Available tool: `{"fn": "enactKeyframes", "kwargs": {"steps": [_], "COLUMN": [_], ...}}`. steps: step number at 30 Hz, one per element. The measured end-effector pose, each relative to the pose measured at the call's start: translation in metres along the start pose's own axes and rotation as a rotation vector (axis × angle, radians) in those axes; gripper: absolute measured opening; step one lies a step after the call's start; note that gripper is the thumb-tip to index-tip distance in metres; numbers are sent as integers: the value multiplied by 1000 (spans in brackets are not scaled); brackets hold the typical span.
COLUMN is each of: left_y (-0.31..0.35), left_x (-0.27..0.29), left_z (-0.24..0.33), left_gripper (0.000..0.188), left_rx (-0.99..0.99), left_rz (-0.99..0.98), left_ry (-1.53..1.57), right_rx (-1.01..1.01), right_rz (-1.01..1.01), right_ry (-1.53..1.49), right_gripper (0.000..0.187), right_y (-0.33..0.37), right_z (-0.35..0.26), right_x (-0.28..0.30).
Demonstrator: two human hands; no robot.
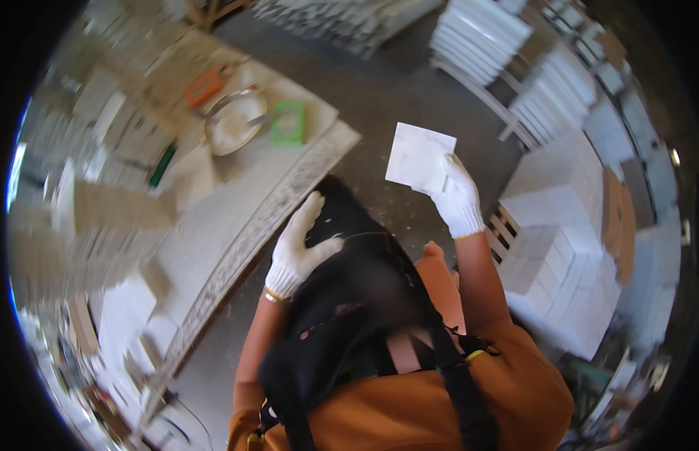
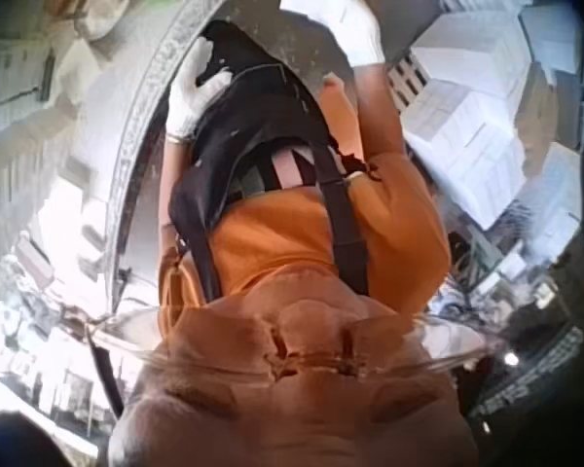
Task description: The person repeatedly picks up small white square tiles, applies a white paste to the edges using a metal spatula, and smooths the edges with a green sanding block. The person stacks the finished tiles on the table.
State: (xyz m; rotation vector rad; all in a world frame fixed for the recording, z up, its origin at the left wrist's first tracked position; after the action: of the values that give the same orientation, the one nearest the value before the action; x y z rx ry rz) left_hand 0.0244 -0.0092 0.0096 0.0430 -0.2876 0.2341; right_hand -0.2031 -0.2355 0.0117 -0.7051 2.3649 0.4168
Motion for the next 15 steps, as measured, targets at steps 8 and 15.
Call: {"fn": "enactKeyframes", "kwargs": {"steps": [8, 15], "left_y": [-2, 6], "left_x": [-12, -9], "left_z": [-9, -22], "left_gripper": [86, 84], "left_rx": [64, 151], "left_rz": [-18, -12], "left_ry": [196, 271], "right_rx": [76, 94], "right_rz": [142, 109], "right_ry": [-86, -188], "right_gripper": [47, 48], "right_y": [2, -13], "right_z": [-42, -41], "right_x": [101, 133]}}
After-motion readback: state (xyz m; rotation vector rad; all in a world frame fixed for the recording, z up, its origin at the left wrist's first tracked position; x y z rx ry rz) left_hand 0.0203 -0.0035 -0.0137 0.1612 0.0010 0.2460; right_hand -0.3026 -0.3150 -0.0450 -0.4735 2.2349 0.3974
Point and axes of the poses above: each hand's wrist, its own y-axis away from the middle knuckle, its own x-axis out of the back of the hand, z = x × y, the point moved 4 cm from there along -y, towards the middle knuckle, and after that the axes turned 4 degrees about -z, right-handed, at the moved point
